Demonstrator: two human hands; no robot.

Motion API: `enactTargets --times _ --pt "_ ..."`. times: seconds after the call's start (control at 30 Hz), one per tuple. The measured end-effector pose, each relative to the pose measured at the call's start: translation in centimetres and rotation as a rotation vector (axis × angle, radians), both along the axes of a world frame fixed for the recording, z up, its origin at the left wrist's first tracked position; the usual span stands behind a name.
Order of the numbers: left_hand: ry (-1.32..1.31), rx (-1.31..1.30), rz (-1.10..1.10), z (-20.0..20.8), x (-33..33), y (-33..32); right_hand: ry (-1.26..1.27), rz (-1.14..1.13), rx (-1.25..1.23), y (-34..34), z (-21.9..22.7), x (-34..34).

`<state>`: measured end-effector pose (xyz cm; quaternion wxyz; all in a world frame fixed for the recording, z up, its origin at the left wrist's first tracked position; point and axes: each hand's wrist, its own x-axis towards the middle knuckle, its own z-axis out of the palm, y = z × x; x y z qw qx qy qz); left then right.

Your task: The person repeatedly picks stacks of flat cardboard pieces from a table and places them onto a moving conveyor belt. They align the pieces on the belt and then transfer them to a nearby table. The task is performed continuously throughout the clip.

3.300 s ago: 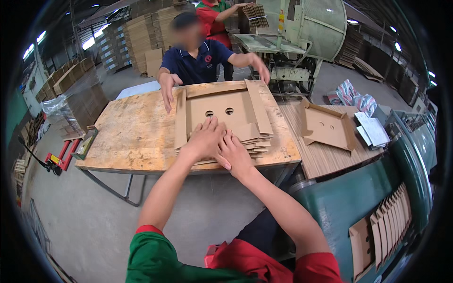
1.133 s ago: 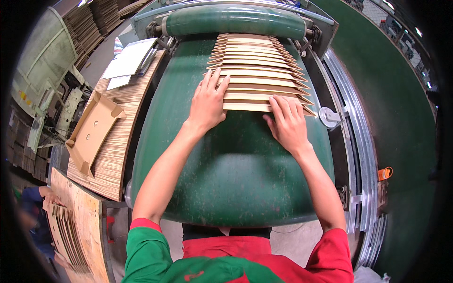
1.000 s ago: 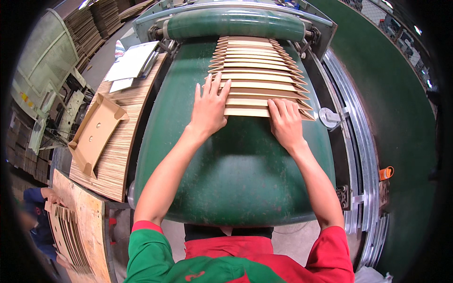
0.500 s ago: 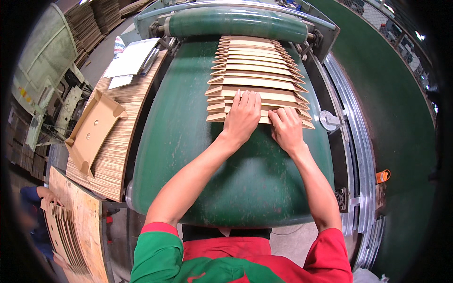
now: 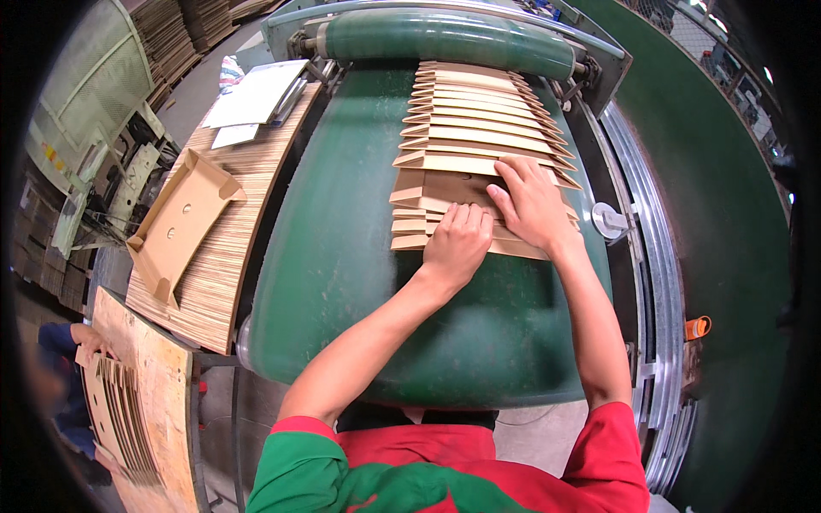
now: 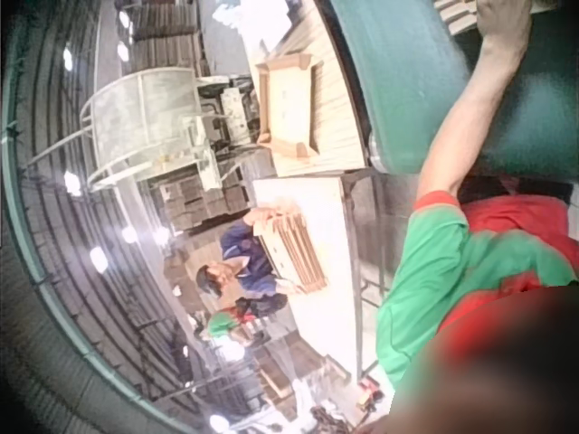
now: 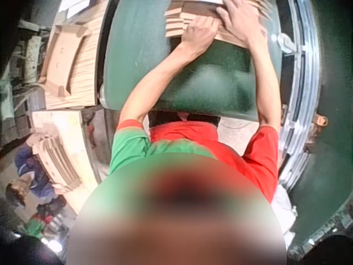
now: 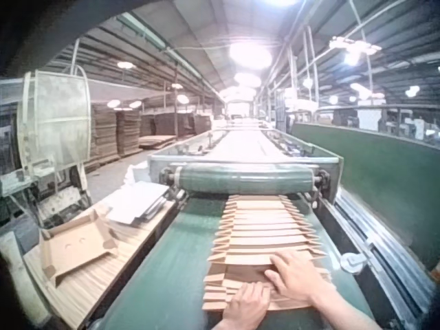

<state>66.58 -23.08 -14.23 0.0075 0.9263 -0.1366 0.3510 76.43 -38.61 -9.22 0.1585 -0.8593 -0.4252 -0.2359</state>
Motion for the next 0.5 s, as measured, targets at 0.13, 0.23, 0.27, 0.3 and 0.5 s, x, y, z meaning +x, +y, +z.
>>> enactTargets --times 0.13,0.23,0.27,0.3,0.5 --pt "0.019 -0.013 0.010 -0.1 -0.1 0.0 -0.022 -0.017 -0.012 0.3 -0.3 -0.6" --pt "0.049 -0.007 -0.007 0.1 0.0 0.1 -0.078 0.008 0.038 0.7 -0.5 -0.3" --pt "0.023 -0.022 -0.012 0.1 0.0 0.1 -0.045 -0.002 0.040 0.8 -0.5 -0.1" --pt "0.024 -0.034 -0.012 0.1 0.1 0.1 -0.003 -0.014 0.023 0.8 -0.6 0.1" --pt "0.089 -0.007 -0.010 -0.4 -0.2 0.1 0.107 -0.048 -0.038 1.5 -0.5 0.3"
